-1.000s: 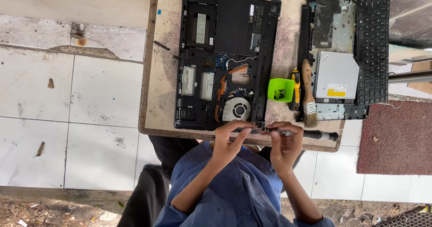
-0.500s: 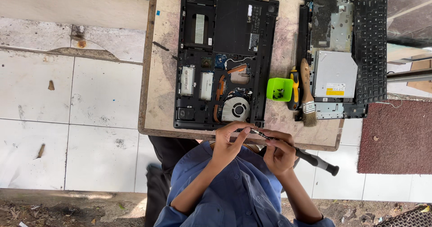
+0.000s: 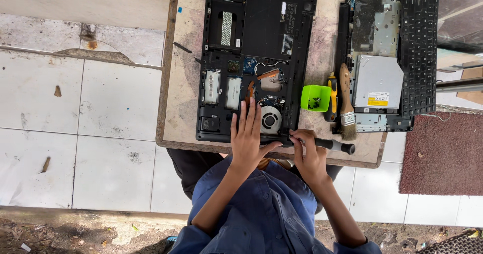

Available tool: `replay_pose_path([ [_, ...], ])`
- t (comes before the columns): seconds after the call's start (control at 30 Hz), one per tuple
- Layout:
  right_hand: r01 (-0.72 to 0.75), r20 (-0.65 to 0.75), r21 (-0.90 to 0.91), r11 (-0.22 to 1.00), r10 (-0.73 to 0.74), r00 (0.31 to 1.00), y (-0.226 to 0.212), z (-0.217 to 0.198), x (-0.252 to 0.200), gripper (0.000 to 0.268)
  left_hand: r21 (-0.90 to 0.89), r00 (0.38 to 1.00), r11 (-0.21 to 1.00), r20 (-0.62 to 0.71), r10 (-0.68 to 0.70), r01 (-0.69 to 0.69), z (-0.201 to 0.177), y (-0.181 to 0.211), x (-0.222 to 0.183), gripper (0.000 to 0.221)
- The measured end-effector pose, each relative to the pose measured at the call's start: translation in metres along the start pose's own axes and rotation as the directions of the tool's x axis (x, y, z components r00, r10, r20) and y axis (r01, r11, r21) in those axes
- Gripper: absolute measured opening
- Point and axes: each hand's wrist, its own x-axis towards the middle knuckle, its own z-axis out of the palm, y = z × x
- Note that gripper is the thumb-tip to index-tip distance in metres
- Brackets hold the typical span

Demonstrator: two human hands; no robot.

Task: The person uses a screwdriver to remove and reinsert screws into the cooling fan assembly of a disassembled laptop. They place removed screws into a small green container and continue working on the fan area.

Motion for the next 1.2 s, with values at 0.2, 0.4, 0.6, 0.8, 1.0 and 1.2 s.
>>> replay_pose_path([
  [0.2, -0.037, -0.029, -0.014, 0.999, 0.037, 0.999, -0.001, 0.006, 0.0, 0.011, -0.022, 1.0, 1.0, 0.0, -0.017, 0.017, -0.005, 0.002, 0.002, 0.094],
  [0.4, -0.035, -0.019, -0.003, 0.999, 0.035, 0.999, 0.004, 0.012, -0.005, 0.011, -0.015, 0.999, 0.999, 0.022, -0.038, 0.039, 0.006, -0.003, -0.003, 0.098],
  [0.6, -0.038, 0.014, -0.024, 0.999, 0.038, 0.999, 0.004, 0.01, -0.003, 0.011, -0.009, 0.999, 0.999, 0.023, -0.043, 0.043, 0.007, -0.004, -0.003, 0.101],
  [0.8, 0.007, 0.013, -0.038, 0.999, -0.006, 1.0, 0.009, 0.015, -0.006, 0.01, -0.023, 0.999, 0.999, 0.021, -0.047, 0.047, 0.006, -0.004, -0.003, 0.101],
  [1.0, 0.03, 0.061, -0.149, 0.988, -0.021, 0.998, 0.011, 0.015, -0.006, 0.006, -0.021, 0.998, 0.998, 0.014, -0.058, 0.058, 0.009, -0.005, -0.004, 0.101],
  [1.2, 0.035, 0.069, -0.161, 0.986, -0.024, 0.997, 0.01, 0.013, -0.003, 0.005, -0.023, 0.998, 0.998, 0.017, -0.06, 0.06, 0.011, -0.006, -0.006, 0.1],
])
